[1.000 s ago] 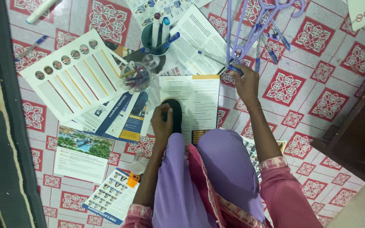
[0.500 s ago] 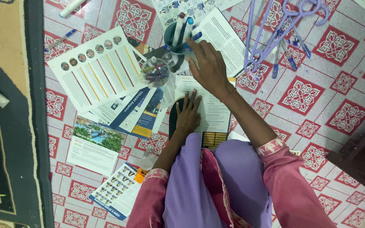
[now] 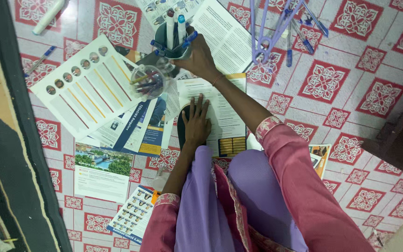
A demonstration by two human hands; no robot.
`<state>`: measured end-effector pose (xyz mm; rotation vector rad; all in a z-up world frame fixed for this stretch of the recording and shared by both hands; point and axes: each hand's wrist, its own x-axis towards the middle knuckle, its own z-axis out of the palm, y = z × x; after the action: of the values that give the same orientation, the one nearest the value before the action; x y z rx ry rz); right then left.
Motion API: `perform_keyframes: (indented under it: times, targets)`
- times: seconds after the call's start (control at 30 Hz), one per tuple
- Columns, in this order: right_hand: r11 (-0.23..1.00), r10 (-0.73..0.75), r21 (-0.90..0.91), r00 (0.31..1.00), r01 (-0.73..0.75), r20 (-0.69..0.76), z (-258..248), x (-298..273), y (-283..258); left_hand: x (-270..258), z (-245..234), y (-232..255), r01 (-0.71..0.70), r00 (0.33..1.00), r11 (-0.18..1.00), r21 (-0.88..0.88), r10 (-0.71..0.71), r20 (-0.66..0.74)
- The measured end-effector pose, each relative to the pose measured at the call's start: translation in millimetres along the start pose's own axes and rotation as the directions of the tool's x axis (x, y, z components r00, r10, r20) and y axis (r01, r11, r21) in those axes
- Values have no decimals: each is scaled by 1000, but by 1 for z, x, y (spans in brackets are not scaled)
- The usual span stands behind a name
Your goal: The person sorts through various documents, brochures, and papers scattered on a patterned floor, moving some items like pens and a toy car onto a wall shelf.
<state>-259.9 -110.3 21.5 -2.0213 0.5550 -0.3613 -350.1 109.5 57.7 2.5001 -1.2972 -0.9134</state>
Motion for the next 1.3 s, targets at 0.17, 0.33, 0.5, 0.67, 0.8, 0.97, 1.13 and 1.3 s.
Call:
perform_keyframes:
  times: [0.17, 0.33, 0.5, 0.67, 0.8, 0.97, 1.13, 1.3]
  targets:
    - [990, 63, -129, 996, -54, 67, -82, -86, -31, 2, -27, 8, 123, 961, 877, -464, -222, -164]
    - [999, 40, -31, 994, -43, -97, -136, -167, -29, 49, -55, 50, -301, 899, 803, -514, 58, -435]
    - [924, 316, 229, 949, -305, -10, -181, -198, 15, 74, -45, 77, -217, 976, 688, -692, 165, -142]
    - [880, 322, -143, 789, -453, -523, -216, -170, 96, 77, -37, 85, -349, 930, 839, -417, 255, -265]
    - [894, 21, -353, 814, -275, -581, -213, -152, 134, 78, -47, 106, -386, 907, 848, -362, 276, -319]
    - [867, 472, 441, 665, -231, -579, -216, -180, 98, 92, -55, 118, -397, 914, 780, -483, 289, -284]
    - [890, 405, 446, 607, -92, -684, -261, -250, -41, 91, -53, 105, -444, 896, 660, -606, 330, -297]
    - [984, -55, -170, 846, -43, -531, -231, -246, -103, 90, -53, 104, -459, 888, 639, -617, 327, -323]
